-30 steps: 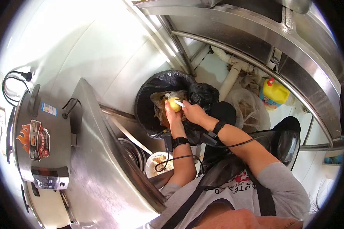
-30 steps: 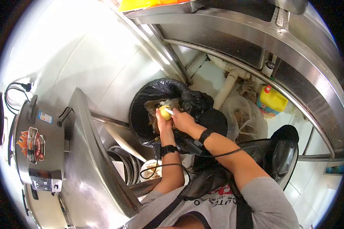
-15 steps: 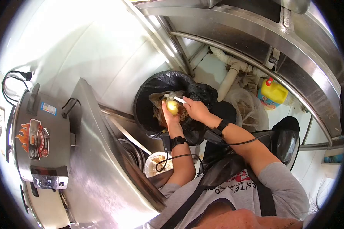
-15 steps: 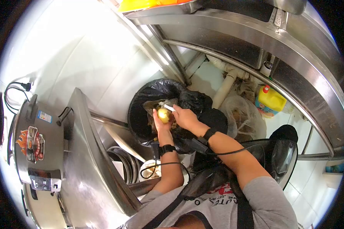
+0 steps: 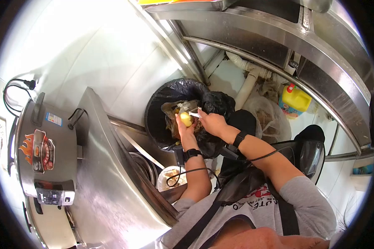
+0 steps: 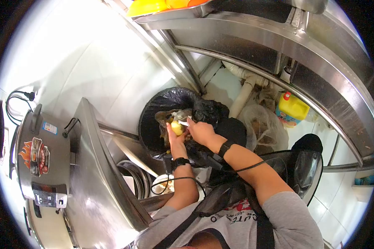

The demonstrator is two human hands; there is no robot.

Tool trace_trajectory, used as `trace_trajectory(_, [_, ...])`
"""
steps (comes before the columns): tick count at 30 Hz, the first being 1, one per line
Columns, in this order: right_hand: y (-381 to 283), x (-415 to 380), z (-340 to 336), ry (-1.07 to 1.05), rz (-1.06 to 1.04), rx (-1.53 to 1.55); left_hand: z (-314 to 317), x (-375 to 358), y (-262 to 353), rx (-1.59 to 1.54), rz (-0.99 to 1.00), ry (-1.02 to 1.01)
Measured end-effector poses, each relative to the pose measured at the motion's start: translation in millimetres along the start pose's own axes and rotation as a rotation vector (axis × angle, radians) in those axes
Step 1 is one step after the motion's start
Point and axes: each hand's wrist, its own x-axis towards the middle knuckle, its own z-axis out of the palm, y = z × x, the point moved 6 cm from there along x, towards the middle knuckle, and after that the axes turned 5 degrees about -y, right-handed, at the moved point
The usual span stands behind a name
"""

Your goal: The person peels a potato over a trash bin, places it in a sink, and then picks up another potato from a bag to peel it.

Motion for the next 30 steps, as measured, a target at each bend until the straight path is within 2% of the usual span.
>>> trace_trajectory(3, [0.5, 3.0, 2.4, 0.034, 0.004, -0.028, 7.8, 1.8, -8.9, 0.06, -0.029, -0.042])
trace_trajectory(5, [0.9, 4.2, 25.1, -0.017, -0.037, -0.179, 9.5, 11.4, -12.8, -0.044, 0.031, -0.113])
trace_trajectory(7, [-0.2, -0.2, 35.4, -0.047, -0.035, -0.217, 0.1, 12.6, -17.0, -0.09, 0.012, -0.084])
trace_trajectory(9, [-1.6, -4.9, 48.1, -0.276, -0.103, -0.251, -12.8, 13.7, -17.0, -0.18, 0.046, -0.004])
trace_trajectory(11, [0.6, -4.2, 44.2, -0.335, -0.069, -0.207, -20.4, 19.5, -18.9, -0.188, 0.061, 0.033])
trace_trajectory(13, [3.1, -2.6, 40.4, -0.278, -0.063, -0.083, -16.1, 16.3, -19.1, -0.177, -0.025, -0.067])
trace_trajectory(17, [1.2, -4.7, 33.8, -0.294, -0.042, -0.052, -18.8, 15.3, -7.8, -0.15, 0.012, -0.034])
trace_trajectory(19, [-1.5, -5.6, 12.0, -0.15, 0.041, 0.074, -3.2, 6.3, 4.3, -0.227, 0.1, -0.068])
trace_trajectory(20, [-0.7, -3.5, 11.8, -0.152, 0.041, 0.074, 16.6, -15.8, 11.0, -0.063, 0.091, -0.078])
trace_trajectory(22, [3.3, 0.8, -0.9, 0.068, 0.086, 0.192, 13.5, -8.1, 8.4, -0.094, 0.071, -0.075])
trace_trajectory(24, [2.0, 5.3, -2.9, 0.088, 0.06, 0.221, 23.4, -16.9, 8.0, -0.048, -0.005, -0.091])
trace_trajectory(28, [-7.7, 5.8, 0.2, 0.06, -0.05, 0.167, 27.6, -23.2, 11.2, 0.121, 0.041, -0.037])
trace_trajectory(30, [-9.6, 7.6, 4.0, 0.054, -0.037, 0.141, 34.8, -25.1, 10.7, 0.146, 0.046, -0.039])
